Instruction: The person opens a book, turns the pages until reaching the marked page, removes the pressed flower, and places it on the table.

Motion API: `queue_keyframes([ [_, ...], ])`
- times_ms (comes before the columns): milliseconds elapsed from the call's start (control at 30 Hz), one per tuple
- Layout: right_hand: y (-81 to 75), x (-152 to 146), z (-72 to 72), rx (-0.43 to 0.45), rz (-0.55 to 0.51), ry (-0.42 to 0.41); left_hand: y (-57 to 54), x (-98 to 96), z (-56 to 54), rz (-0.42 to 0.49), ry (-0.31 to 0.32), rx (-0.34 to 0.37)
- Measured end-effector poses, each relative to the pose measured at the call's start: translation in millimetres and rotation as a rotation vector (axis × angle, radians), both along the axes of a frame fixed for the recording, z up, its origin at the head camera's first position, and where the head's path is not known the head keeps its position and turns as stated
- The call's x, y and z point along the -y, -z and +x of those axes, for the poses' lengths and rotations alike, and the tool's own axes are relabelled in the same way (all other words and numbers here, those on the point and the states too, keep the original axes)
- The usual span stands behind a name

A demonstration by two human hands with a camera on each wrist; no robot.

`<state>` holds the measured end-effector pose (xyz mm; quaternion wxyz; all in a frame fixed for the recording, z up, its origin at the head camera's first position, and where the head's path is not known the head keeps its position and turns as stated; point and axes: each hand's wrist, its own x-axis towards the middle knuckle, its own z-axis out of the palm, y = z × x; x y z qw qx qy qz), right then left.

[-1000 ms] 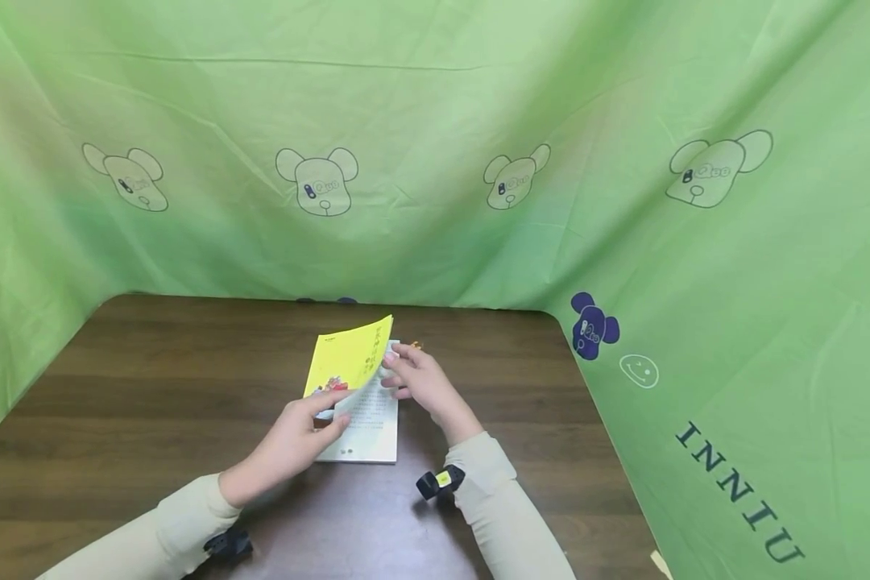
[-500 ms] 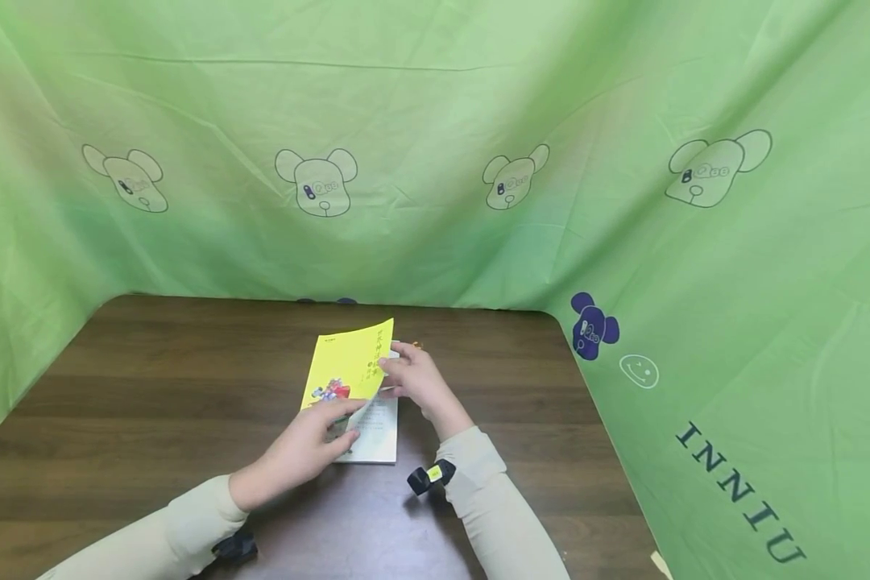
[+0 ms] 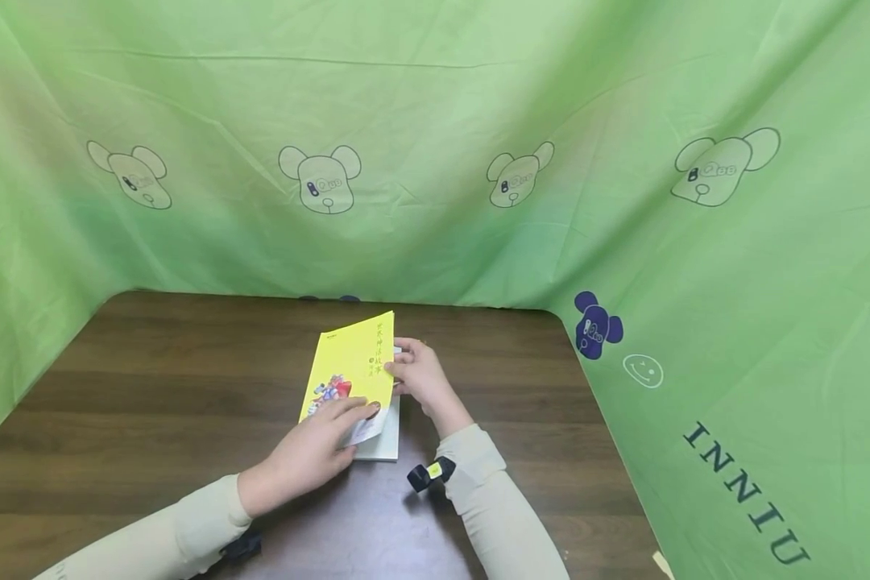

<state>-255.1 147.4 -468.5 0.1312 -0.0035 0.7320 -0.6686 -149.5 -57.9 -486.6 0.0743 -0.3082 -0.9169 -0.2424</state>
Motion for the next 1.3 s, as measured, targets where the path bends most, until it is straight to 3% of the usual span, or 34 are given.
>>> queue_keyframes([
  [133, 0.2, -2.2, -0.6, -0.004, 0.015, 0.015, 3.2, 5.4, 0.8, -0.047, 0.018, -0.100],
  [233, 1.5, -3.6, -1.3, -0.002, 0.023, 0.028, 4.5, 9.9, 0.3, -0.082, 0.035, -0.125],
  [833, 11.1, -11.0, -1.6, 0.071, 0.129, 0.023, 7.3, 19.9, -5.8, -0.221, 0.117, -0.073],
  [1133, 17.7, -12.4, -1.0, 0.044, 0.182, 0.021, 4.7, 16.1, -8.3, -0.304, 0.125, -0.028],
  [1300, 17.6, -10.2, 1.0, -0.024, 0.286, 0.011, 1.4, 13.9, -11.8, -0.329, 0.123, -0.001],
])
